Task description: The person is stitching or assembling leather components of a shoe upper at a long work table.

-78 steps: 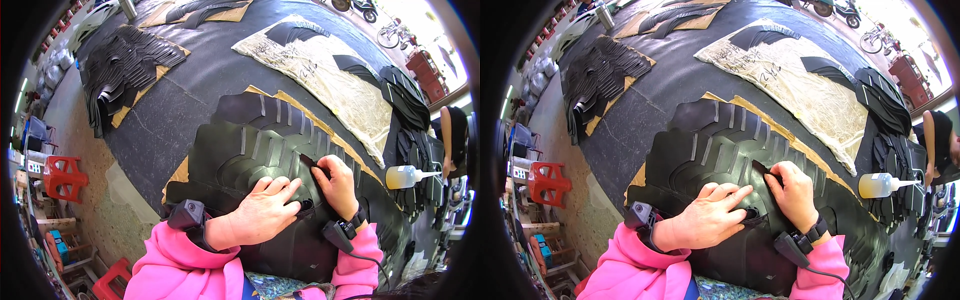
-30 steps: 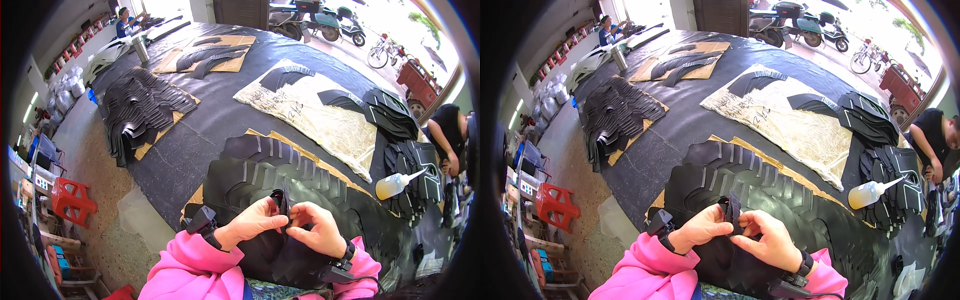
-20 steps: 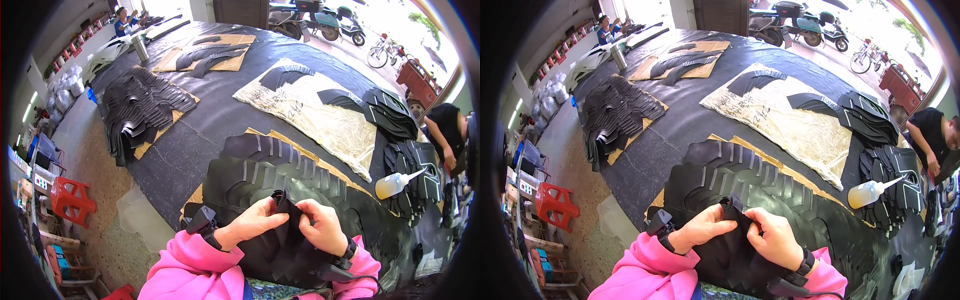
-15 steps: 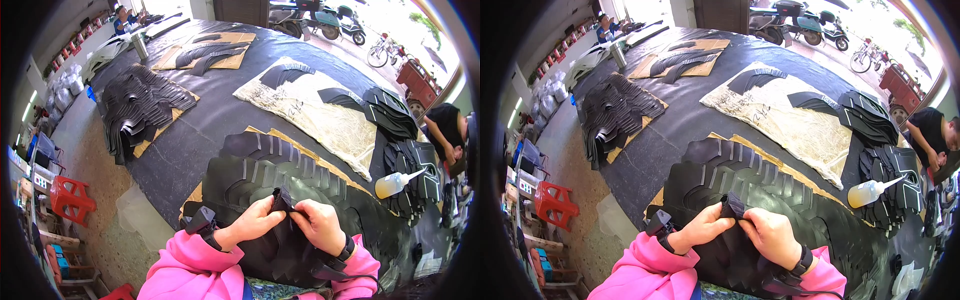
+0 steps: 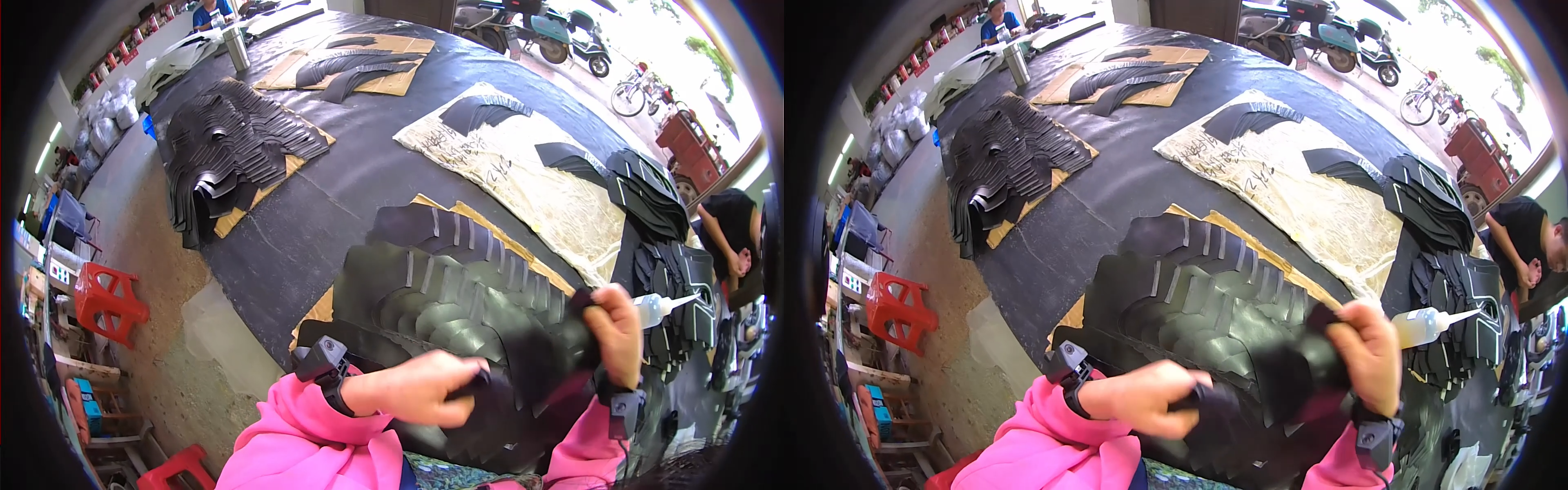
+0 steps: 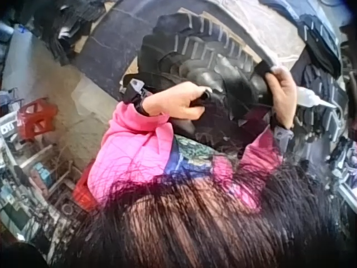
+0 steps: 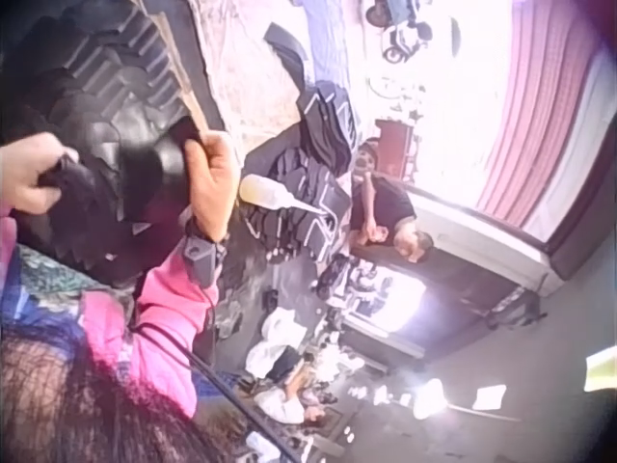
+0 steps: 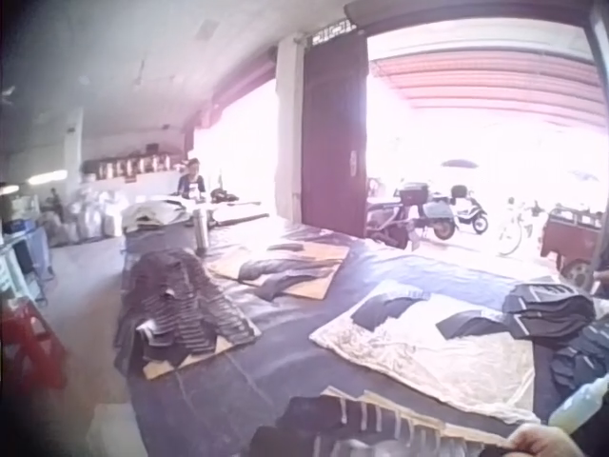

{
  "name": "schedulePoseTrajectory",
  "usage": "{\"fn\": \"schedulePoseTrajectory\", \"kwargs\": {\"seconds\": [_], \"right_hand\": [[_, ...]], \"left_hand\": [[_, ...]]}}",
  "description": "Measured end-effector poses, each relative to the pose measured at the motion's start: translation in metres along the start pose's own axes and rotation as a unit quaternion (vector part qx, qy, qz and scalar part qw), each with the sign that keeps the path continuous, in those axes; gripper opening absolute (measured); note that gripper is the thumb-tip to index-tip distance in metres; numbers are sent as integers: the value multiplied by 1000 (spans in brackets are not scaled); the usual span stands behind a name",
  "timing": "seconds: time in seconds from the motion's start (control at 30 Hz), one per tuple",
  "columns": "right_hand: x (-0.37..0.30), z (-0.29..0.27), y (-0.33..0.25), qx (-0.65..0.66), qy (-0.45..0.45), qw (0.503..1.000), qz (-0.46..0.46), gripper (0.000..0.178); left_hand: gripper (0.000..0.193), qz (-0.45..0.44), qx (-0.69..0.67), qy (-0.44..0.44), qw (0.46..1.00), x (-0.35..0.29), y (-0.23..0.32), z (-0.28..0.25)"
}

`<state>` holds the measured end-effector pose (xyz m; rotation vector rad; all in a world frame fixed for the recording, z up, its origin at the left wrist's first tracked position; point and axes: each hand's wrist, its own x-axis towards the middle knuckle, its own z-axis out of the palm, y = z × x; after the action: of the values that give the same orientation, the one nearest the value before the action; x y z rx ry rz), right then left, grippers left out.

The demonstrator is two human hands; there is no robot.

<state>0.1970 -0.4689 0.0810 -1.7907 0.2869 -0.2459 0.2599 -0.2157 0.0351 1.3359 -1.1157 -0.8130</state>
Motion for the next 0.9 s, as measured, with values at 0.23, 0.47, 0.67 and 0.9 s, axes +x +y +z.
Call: {"fn": "schedulePoseTrajectory", "kwargs": {"seconds": [0.23,0.47,0.67,0.9], "right_hand": [[34,64,63,72,-186,975,96,17],[30,69,65,39,-188,978,87,16],[31,71,67,28,-186,978,88,16],[31,71,70,-6,-180,981,77,16]], "left_hand": [[12,85,223,72,968,-2,-6,5],[13,29,270,88,958,-6,-2,6],[15,8,322,128,938,-4,-14,9],[16,15,399,166,902,1,-18,7]]}}
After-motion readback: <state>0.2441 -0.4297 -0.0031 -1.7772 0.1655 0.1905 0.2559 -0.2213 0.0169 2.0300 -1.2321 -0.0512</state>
